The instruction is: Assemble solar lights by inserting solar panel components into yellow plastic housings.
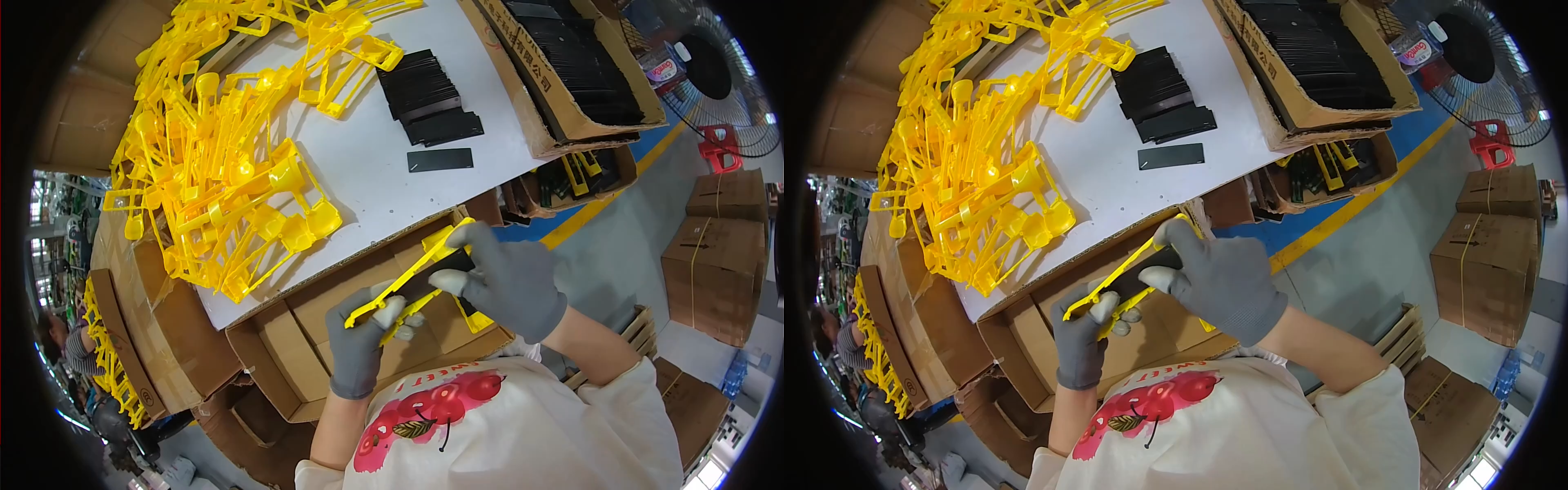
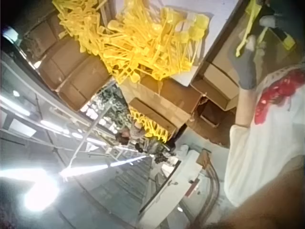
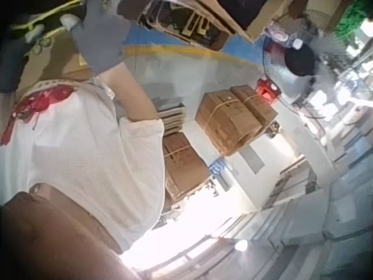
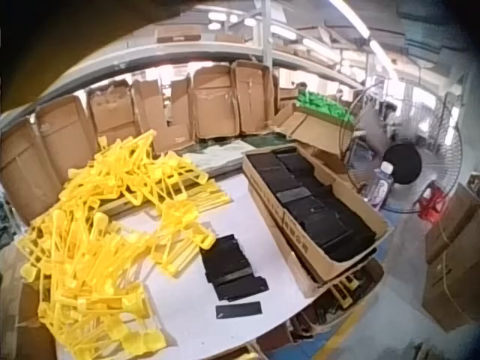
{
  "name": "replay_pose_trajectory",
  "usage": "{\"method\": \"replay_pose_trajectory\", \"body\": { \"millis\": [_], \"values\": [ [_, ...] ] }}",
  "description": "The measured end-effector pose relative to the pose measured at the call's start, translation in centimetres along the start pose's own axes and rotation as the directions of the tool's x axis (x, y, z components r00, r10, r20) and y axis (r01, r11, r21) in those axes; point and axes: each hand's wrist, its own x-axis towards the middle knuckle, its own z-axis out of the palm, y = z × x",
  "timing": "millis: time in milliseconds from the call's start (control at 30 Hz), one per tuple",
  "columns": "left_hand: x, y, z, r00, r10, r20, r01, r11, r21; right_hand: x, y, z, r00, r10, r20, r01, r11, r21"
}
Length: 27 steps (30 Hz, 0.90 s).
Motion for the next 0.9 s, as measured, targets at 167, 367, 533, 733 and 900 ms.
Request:
{"method": "replay_pose_trajectory", "body": {
  "millis": [167,367,533,733,900],
  "values": [
    [-0.5,-1.3,-2.0,0.998,0.022,0.065,-0.025,0.998,0.054,0.0,2.2,0.4,0.969,-0.182,-0.166,0.195,0.979,0.065],
    [-0.6,-2.6,-3.0,0.993,-0.049,0.105,0.027,0.98,0.198,-4.4,3.4,3.9,0.983,0.07,0.171,-0.117,0.951,0.287],
    [-0.6,-2.3,-3.7,0.986,-0.108,0.124,0.082,0.976,0.201,-4.4,2.7,3.8,0.991,0.037,0.126,-0.065,0.972,0.225],
    [1.5,-0.8,-7.2,0.974,-0.165,0.153,0.121,0.957,0.264,1.9,4.0,-0.2,0.976,-0.118,0.182,0.089,0.984,0.157],
    [3.2,-0.7,-8.2,0.972,-0.202,0.12,0.17,0.957,0.233,7.4,3.9,-1.2,0.979,-0.134,0.157,0.117,0.987,0.111]
  ]
}}
